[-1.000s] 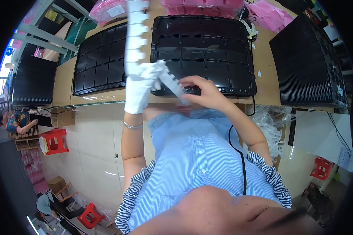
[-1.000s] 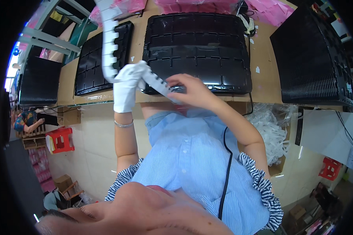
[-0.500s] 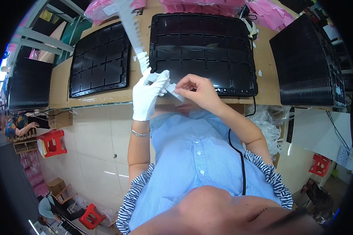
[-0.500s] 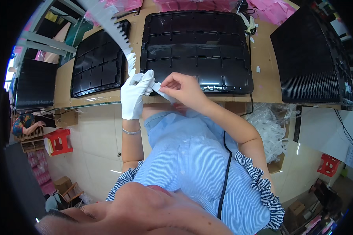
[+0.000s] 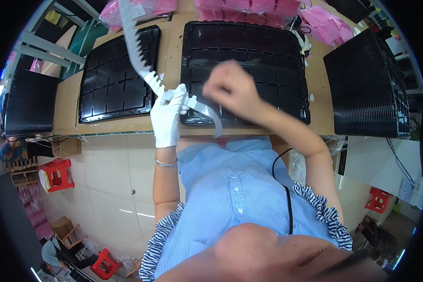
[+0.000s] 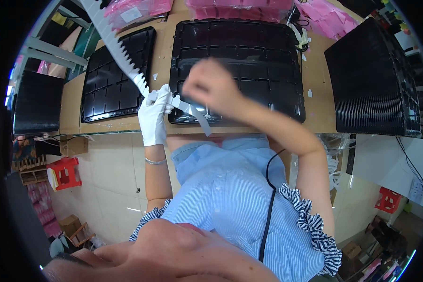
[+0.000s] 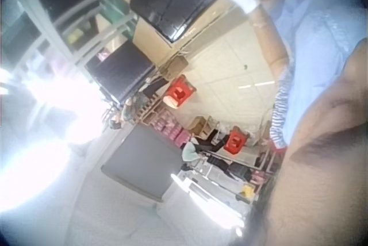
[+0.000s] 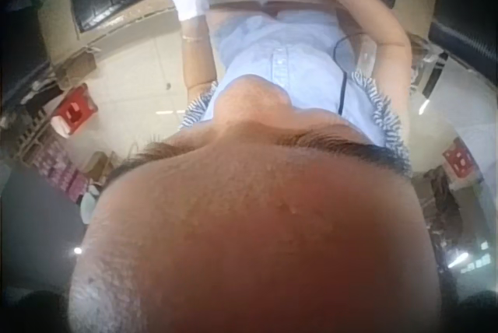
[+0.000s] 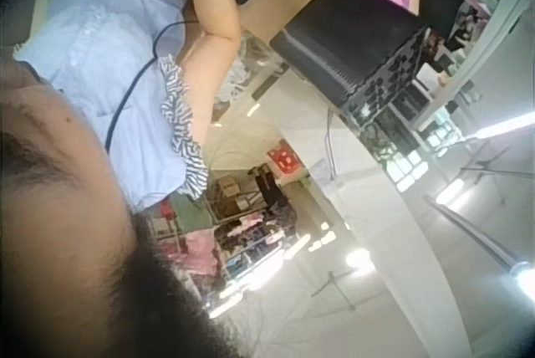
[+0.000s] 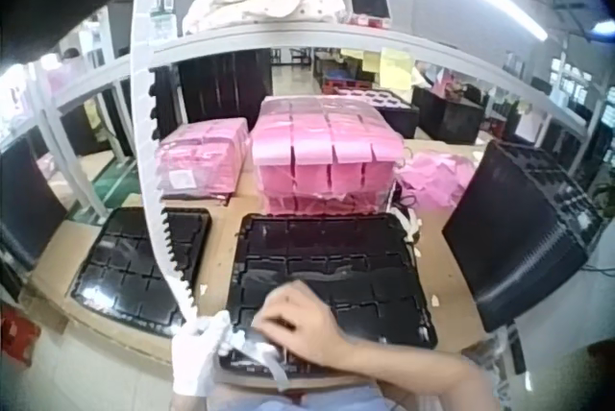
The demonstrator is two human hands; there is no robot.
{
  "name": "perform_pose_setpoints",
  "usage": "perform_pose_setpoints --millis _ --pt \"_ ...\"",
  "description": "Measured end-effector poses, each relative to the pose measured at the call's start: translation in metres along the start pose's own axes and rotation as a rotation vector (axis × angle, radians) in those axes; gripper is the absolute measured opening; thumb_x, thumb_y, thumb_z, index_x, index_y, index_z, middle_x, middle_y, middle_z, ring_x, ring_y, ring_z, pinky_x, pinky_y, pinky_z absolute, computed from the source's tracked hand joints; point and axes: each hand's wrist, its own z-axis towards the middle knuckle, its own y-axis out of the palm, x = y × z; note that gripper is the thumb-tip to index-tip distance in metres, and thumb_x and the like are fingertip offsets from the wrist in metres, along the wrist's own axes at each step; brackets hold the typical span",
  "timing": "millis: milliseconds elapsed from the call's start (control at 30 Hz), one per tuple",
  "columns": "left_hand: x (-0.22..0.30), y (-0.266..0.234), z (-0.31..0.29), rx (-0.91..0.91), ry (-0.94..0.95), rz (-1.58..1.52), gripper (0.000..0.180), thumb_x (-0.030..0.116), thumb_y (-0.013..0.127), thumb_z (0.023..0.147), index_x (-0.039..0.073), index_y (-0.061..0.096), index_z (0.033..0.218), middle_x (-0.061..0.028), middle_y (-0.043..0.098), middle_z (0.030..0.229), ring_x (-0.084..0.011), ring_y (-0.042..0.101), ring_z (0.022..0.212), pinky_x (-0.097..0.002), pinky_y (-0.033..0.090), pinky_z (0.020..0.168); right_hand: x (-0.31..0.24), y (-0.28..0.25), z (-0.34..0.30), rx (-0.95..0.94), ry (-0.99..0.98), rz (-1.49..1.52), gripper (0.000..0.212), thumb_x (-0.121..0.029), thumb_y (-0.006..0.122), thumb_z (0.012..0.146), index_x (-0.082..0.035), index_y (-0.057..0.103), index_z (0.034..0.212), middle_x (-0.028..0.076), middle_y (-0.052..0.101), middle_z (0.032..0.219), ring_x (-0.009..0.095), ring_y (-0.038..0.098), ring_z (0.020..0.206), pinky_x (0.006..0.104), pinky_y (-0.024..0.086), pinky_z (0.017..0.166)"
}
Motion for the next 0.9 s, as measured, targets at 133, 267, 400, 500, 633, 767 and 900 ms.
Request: perform_pose_setpoints --millis 133,267,400,500,633,767,900 --pt "0.004 0.004 -0.003 -0.031 -0.021 0.04 0.018 0.018 0.071 0.086 0.001 0.066 0.085 -0.001 0.063 0.072 -0.0029 0.051 0.056 -0.0166 0.039 0.051 0.129 0.016 0.067 -0.004 0.425 0.027 0.016 -0.02 0.073 0.077 -0.007 0.072 0.086 0.009 0.065 0.085 0.021 0.063 0.075 0.0333 0.05 0.072" --pt "0.003 0.004 0.0 -0.085 -0.062 0.057 0.02 0.019 0.072 0.086 0.0 0.065 0.086 -0.0017 0.063 0.073 -0.0029 0.051 0.056 -0.0168 0.039 0.051 0.196 0.037 0.092 -0.203 0.6 -0.164 0.021 -0.027 0.075 0.071 -0.01 0.072 0.082 0.009 0.069 0.08 0.023 0.067 0.075 0.037 0.052 0.072" --pt "0.003 0.003 0.001 -0.095 -0.112 0.069 0.02 0.019 0.073 0.085 0.0 0.065 0.085 -0.0013 0.063 0.072 -0.0025 0.05 0.055 -0.0164 0.039 0.05 0.209 0.041 0.097 -0.254 0.574 -0.362 0.018 -0.028 0.074 0.068 -0.011 0.07 0.073 0.009 0.07 0.079 0.028 0.068 0.078 0.0403 0.053 0.073" --pt "-0.002 0.001 0.004 -0.106 -0.099 0.05 0.02 0.019 0.074 0.084 0.001 0.065 0.084 -0.0012 0.063 0.072 -0.0021 0.05 0.055 -0.0161 0.038 0.05 0.205 0.04 0.099 -0.279 0.564 -0.379 0.018 -0.028 0.074 0.068 -0.011 0.071 0.075 0.009 0.07 0.079 0.028 0.068 0.077 0.0406 0.053 0.073" --pt "-0.002 0.0 0.004 -0.099 -0.12 0.076 0.022 0.02 0.075 0.083 0.0 0.065 0.086 -0.0019 0.063 0.073 -0.0023 0.051 0.056 -0.0162 0.04 0.051 0.2 0.041 0.101 -0.315 0.611 -0.369 0.019 -0.027 0.074 0.067 -0.011 0.072 0.077 0.01 0.07 0.079 0.028 0.068 0.078 0.0412 0.053 0.073" --pt "-0.001 0.001 0.004 -0.1 -0.114 0.051 0.021 0.019 0.075 0.083 0.001 0.065 0.085 -0.0018 0.063 0.073 -0.0021 0.051 0.055 -0.0159 0.04 0.051 0.204 0.042 0.101 -0.309 0.609 -0.411 0.022 -0.03 0.075 0.067 -0.011 0.073 0.078 0.009 0.07 0.078 0.027 0.068 0.077 0.0404 0.053 0.074" --pt "-0.005 -0.003 0.007 -0.124 -0.116 0.053 0.026 0.02 0.076 0.082 -0.002 0.064 0.089 -0.0041 0.064 0.076 -0.0039 0.054 0.057 -0.0169 0.042 0.051 0.198 0.036 0.096 -0.34 0.521 -0.294 0.021 -0.03 0.075 0.068 -0.011 0.072 0.076 0.009 0.07 0.081 0.025 0.068 0.078 0.0364 0.052 0.075"
